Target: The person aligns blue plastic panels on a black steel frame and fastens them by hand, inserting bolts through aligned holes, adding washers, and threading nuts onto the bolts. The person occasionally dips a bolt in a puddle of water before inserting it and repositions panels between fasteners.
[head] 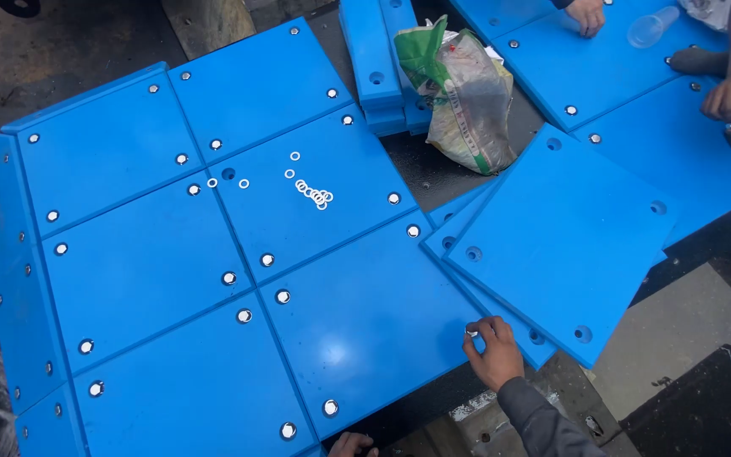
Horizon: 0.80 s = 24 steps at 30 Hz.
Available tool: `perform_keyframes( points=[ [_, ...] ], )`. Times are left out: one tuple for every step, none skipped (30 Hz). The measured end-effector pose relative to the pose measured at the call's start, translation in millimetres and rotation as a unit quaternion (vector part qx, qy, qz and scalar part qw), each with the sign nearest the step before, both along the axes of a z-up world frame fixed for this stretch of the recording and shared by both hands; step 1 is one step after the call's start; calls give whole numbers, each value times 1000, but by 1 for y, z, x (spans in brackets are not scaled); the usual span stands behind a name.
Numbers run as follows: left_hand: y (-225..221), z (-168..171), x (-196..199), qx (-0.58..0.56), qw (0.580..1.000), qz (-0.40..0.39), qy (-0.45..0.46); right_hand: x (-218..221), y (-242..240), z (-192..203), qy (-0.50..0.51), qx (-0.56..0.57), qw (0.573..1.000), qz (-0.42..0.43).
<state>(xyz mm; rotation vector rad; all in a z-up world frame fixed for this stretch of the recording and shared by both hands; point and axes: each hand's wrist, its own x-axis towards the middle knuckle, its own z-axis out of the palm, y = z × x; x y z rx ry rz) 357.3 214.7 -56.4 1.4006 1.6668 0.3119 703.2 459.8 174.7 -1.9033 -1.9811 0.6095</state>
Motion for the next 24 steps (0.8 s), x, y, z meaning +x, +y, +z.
perform_keyframes(
  points=[
    [36,23,-3,-32,999,20,-12,-8,45,6,-9,113,993,-17],
    [96,70,-6,-46,998,34,-5,-7,76,5,-1,99,995,-4],
    [140,128,-7,-37,997,63,-33,-8,106,4,-50,141,988,-39],
    [165,196,-12,-28,994,93,-60,-10,135,2,-99,182,975,-74],
    [193,194,-19,-39,992,109,-54,-3,153,-14,-92,171,979,-59],
    [221,191,-28,13,994,101,-47,4,171,-30,-128,162,974,-89],
    [252,185,-36,68,993,89,-41,14,191,-45,-168,156,966,-123],
    [278,182,-43,60,992,101,-37,17,197,-58,-165,149,969,-110],
    [310,179,-50,57,992,112,-23,22,206,-69,-163,131,970,-120],
    [342,175,-57,54,991,123,-9,29,215,-79,-162,112,972,-130],
    [366,168,-63,51,990,130,-7,29,218,-87,-161,109,973,-123],
    [389,161,-68,91,987,129,32,30,220,-95,-164,118,972,-117],
    [414,153,-71,131,981,125,70,34,221,-103,-168,128,971,-115],
    [436,149,-75,128,981,129,71,34,222,-107,-168,125,971,-111],
    [458,145,-81,172,973,120,96,33,223,-112,-209,143,963,-88],
    [480,141,-86,215,963,111,121,33,225,-117,-249,160,953,-66],
    [498,138,-92,213,963,114,121,36,220,-120,-250,160,953,-62],
    [516,136,-97,228,957,114,139,40,215,-122,-247,159,953,-72],
    [537,133,-104,243,950,117,159,43,215,-125,-242,160,954,-80],
    [556,122,-112,241,949,122,160,42,214,-118,-242,161,954,-75],
    [571,112,-126,252,936,152,194,37,214,-115,-236,165,955,-77],
    [585,102,-140,262,920,182,227,34,214,-111,-230,169,955,-79],
    [599,96,-156,259,920,186,229,26,218,-113,-229,169,956,-74],
    [612,89,-172,255,912,205,246,21,221,-115,-221,178,956,-79]
  ],
)
